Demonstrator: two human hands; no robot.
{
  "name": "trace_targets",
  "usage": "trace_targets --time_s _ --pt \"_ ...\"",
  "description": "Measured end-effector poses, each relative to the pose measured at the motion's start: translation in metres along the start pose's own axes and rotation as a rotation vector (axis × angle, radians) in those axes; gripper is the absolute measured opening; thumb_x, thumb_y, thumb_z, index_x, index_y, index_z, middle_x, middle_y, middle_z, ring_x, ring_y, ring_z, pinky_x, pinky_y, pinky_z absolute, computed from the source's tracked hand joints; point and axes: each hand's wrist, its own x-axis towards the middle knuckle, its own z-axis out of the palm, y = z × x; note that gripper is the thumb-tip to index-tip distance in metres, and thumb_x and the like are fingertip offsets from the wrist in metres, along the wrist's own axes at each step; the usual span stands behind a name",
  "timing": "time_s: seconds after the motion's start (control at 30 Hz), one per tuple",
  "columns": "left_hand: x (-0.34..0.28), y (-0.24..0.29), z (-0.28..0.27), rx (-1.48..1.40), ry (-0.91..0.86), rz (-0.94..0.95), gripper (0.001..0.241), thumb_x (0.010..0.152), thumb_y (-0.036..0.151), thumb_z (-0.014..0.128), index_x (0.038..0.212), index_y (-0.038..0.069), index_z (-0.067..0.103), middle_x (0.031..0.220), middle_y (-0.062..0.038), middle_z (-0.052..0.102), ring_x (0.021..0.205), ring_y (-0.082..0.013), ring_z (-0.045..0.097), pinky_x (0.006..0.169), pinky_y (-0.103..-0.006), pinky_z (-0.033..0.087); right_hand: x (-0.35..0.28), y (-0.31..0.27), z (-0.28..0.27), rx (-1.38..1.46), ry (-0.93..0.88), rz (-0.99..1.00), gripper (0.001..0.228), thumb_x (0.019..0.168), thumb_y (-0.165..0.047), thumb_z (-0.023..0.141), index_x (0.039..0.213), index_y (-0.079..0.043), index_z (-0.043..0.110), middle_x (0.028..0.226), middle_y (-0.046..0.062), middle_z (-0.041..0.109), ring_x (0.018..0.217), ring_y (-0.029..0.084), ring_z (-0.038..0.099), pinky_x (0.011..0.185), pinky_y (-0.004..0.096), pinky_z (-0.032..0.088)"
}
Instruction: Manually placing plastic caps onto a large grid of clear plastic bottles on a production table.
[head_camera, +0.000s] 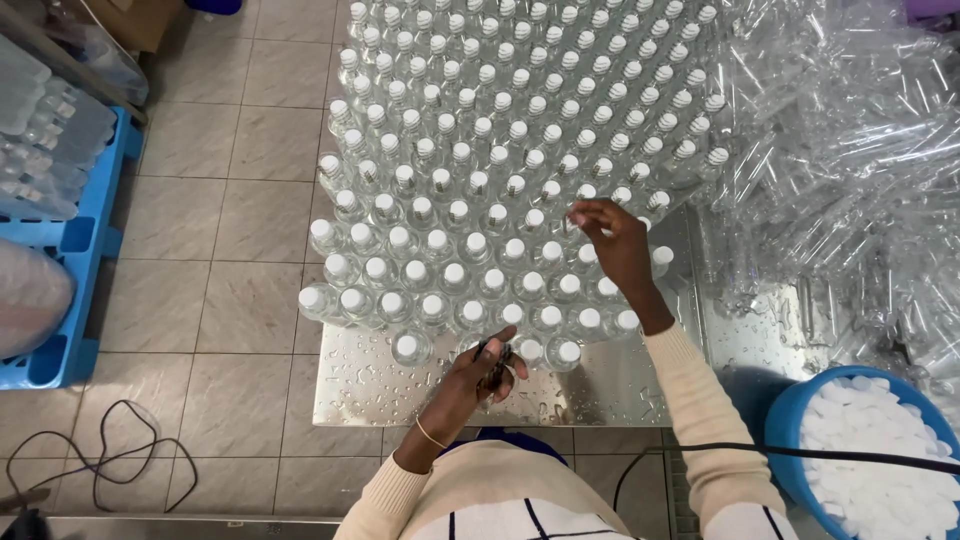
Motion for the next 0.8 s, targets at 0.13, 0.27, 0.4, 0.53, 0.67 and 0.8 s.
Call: trace_targets --time_s 0.13,0.27,0.4,0.53,0.67,0.8 --pt "-0.012 0.002 -0.010 -0.083 0.055 -0.063 0.085 0.107 0.051 0.053 0.171 -0.001 0.032 0.101 -0.007 0.076 0.067 -0.0097 0.057 0.060 -0.0254 0.043 0.029 0.042 0.007 -0.173 0.038 -0.156 0.022 0.111 -0.024 0.069 0.125 -0.010 0.078 0.119 0.007 0.083 0.114 0.023 0.080 0.089 0.036 0.064" --pt "-0.019 0.003 -0.018 -0.094 0.167 -0.104 0.080 0.104 0.052 0.055 0.167 0.003 0.042 0.100 -0.008 0.077 0.065 -0.0104 0.056 0.061 -0.0266 0.040 0.026 0.046 0.002 -0.236 -0.052 -0.127 0.023 0.111 -0.015 0.065 0.130 -0.009 0.077 0.126 0.008 0.081 0.117 0.022 0.078 0.094 0.036 0.060" --pt "-0.021 0.003 -0.023 -0.130 0.159 -0.076 0.077 0.105 0.050 0.056 0.164 0.002 0.044 0.098 -0.008 0.076 0.064 -0.0111 0.055 0.062 -0.0272 0.041 0.018 0.025 -0.007 -0.314 -0.127 0.005 0.031 0.108 -0.025 0.070 0.137 -0.015 0.072 0.124 0.007 0.080 0.119 0.017 0.073 0.091 0.036 0.055" --pt "-0.018 0.002 -0.021 -0.113 0.151 -0.089 0.079 0.105 0.050 0.055 0.166 0.001 0.042 0.098 -0.008 0.076 0.064 -0.0110 0.055 0.060 -0.0272 0.041 0.020 0.034 -0.004 -0.279 -0.070 0.017 0.032 0.096 -0.031 0.086 0.118 -0.013 0.072 0.127 0.001 0.080 0.119 0.022 0.076 0.097 0.037 0.057" --pt "-0.016 -0.004 -0.026 -0.144 0.127 -0.083 0.078 0.107 0.047 0.055 0.167 0.000 0.040 0.099 -0.010 0.076 0.066 -0.0119 0.058 0.061 -0.0271 0.044 0.019 0.029 -0.002 -0.202 -0.007 0.051 0.024 0.096 -0.023 0.086 0.111 -0.013 0.069 0.119 0.005 0.081 0.116 0.023 0.078 0.098 0.039 0.061" --pt "-0.016 -0.002 -0.028 -0.149 0.146 -0.104 0.080 0.106 0.048 0.056 0.168 0.001 0.039 0.100 -0.009 0.077 0.066 -0.0107 0.060 0.061 -0.0259 0.045 0.019 0.043 0.000 -0.327 -0.081 -0.043 0.035 0.098 -0.026 0.084 0.129 -0.015 0.073 0.129 0.006 0.080 0.124 0.021 0.073 0.099 0.036 0.054"
